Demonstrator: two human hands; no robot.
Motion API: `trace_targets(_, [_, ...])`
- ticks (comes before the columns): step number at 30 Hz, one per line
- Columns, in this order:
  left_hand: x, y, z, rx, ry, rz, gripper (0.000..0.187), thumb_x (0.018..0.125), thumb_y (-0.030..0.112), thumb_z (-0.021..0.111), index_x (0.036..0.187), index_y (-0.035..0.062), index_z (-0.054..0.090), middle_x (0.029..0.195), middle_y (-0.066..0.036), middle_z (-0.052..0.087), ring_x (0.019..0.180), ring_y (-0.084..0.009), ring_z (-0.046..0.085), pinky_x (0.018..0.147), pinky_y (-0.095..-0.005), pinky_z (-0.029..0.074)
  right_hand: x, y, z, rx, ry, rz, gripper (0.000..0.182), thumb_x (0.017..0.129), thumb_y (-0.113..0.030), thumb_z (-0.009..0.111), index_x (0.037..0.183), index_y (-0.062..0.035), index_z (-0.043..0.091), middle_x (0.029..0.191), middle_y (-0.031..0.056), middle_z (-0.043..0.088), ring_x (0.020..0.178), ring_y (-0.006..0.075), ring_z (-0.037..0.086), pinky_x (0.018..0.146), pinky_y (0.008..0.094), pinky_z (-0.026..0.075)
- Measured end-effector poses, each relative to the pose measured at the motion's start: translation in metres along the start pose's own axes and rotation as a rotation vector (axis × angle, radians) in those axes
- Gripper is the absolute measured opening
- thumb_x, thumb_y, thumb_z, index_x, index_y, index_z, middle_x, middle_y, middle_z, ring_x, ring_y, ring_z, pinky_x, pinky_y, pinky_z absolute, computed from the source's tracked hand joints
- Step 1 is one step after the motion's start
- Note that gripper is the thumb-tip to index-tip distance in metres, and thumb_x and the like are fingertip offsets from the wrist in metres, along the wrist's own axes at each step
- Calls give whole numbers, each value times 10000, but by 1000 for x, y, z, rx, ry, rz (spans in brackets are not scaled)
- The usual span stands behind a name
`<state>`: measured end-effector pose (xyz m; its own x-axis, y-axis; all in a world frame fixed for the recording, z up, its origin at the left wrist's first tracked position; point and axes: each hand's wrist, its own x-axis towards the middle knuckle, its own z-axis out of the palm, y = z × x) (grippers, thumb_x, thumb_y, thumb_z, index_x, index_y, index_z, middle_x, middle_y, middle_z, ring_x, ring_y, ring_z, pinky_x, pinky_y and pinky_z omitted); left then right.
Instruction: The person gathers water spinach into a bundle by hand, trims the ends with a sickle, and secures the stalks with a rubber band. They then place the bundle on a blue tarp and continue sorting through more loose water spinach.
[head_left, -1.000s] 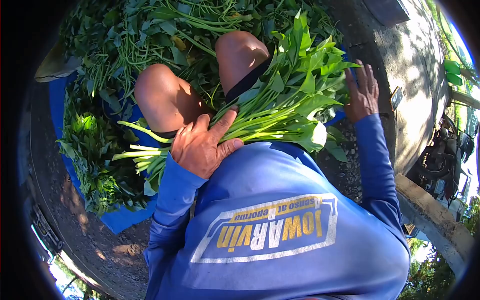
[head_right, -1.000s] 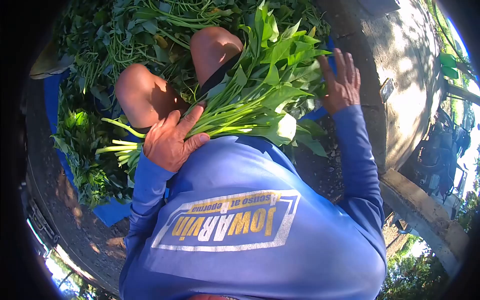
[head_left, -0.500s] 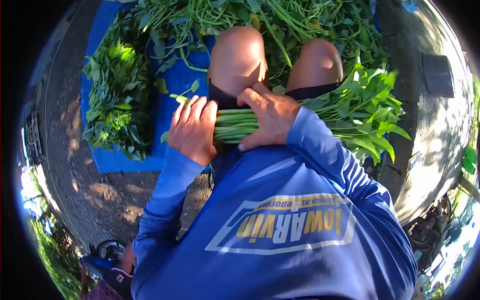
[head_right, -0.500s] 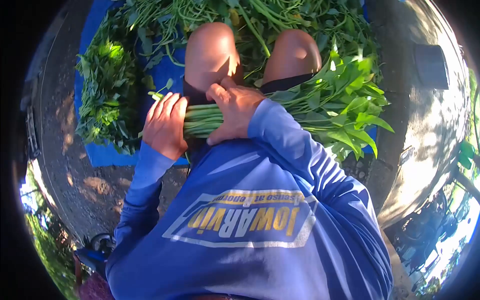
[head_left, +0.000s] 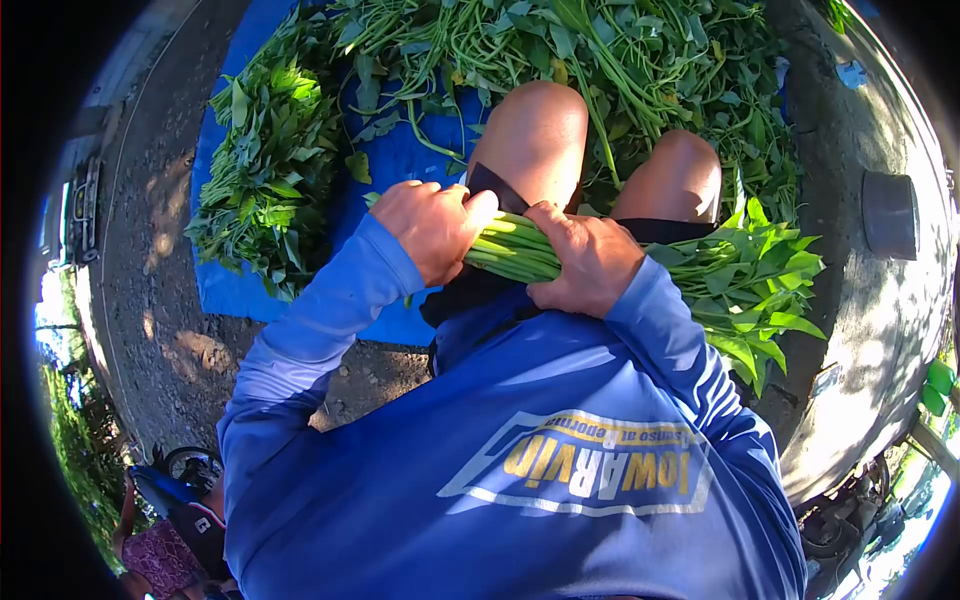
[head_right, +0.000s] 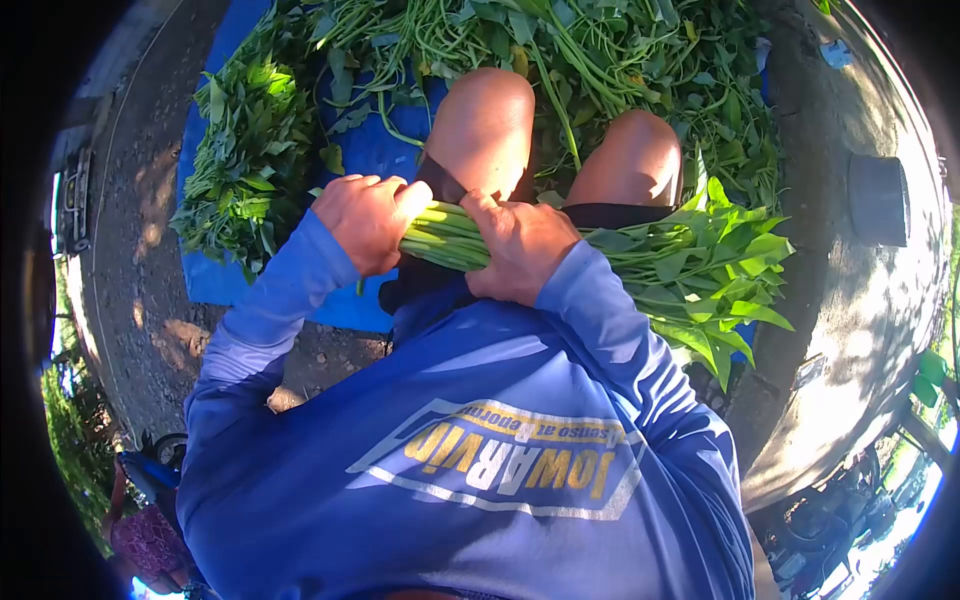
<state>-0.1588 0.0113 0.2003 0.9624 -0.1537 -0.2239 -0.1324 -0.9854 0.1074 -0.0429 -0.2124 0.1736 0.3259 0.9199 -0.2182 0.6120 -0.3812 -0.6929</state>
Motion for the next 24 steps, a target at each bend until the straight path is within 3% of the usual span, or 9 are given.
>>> trace_targets(1, [6, 2, -18, 29, -31, -9, 431, 708, 152, 813, 1066, 125, 575, 908, -82, 667, 863, -328, 707, 764, -467, 556, -5, -7, -7, -3, 78, -2, 677, 727, -281, 821, 1302, -60, 542, 1026, 227, 724, 953, 417, 726, 853, 512, 582])
trace_targets(5, [41, -10, -48, 248, 281, 196, 463, 704, 195, 833, 1092, 146, 586, 866, -41, 614, 831, -278, 685, 757, -439, 541, -3, -3, -23, -43, 380, 9, 580, 724, -207, 802, 1230, -70, 554, 967, 193, 736, 856, 407, 735, 754, 484, 603])
trace_targets(10, [67, -61, 4, 42, 171, 228, 848, 523, 96, 919, 1297, 162, 579, 1142, -42, 646, 1115, -277, 630, 1018, -422, 475, 13, 19, -2, -138, 331, 94, 621, 757, -169, 780, 1307, -107, 496, 992, 227, 719, 863, 462, 715, 762, 545, 585])
trace_targets(13, [64, -63, 21, 87, 209, 189, 887, 521, 104, 926, 1326, 179, 563, 1139, -35, 642, 1125, -278, 628, 1023, -429, 474, 11, 12, 11, -205, 360, 47, 700, 749, -149, 781, 1360, -104, 442, 1059, 250, 691, 905, 475, 707, 783, 555, 579])
trace_targets(14, [62, -64, 21, 73, 192, 164, 891, 537, 85, 917, 1344, 183, 550, 1148, -30, 638, 1152, -286, 621, 1039, -430, 473, 14, 10, 11, -172, 243, 154, 765, 742, -136, 788, 1400, -107, 398, 1110, 262, 662, 934, 479, 703, 800, 556, 576])
trace_targets(17, [61, -60, 10, 82, 122, 118, 868, 595, 105, 892, 1380, 184, 529, 1240, -28, 645, 1200, -287, 610, 1088, -438, 449, 17, 12, 15, -162, 236, 160, 766, 754, -144, 766, 1403, -86, 363, 1084, 278, 672, 931, 497, 710, 840, 567, 577])
trace_targets(21, [21, -26, -30, 186, 653, 124, 698, 711, 173, 861, 1355, 111, 599, 1334, -71, 652, 1182, -304, 633, 1026, -449, 505, 20, 5, -5, 6, 151, 249, 732, 751, -132, 756, 1379, -80, 385, 1059, 297, 708, 963, 499, 711, 864, 559, 574])
trace_targets(22, [3, -19, -53, 38, 738, 132, 647, 754, 197, 851, 1348, 89, 618, 1312, -89, 670, 1139, -294, 662, 977, -439, 536, 21, 9, -8, 39, 148, 261, 724, 750, -131, 756, 1373, -79, 392, 1047, 300, 715, 968, 498, 711, 868, 554, 574])
trace_targets(24, [-46, 5, -60, -463, 573, -109, 536, 857, 253, 816, 1319, 36, 652, 1175, -113, 716, 979, -245, 711, 827, -387, 580, 24, 19, -2, 77, 161, 265, 725, 740, -144, 774, 1364, -65, 412, 1008, 303, 726, 964, 497, 714, 878, 541, 575])
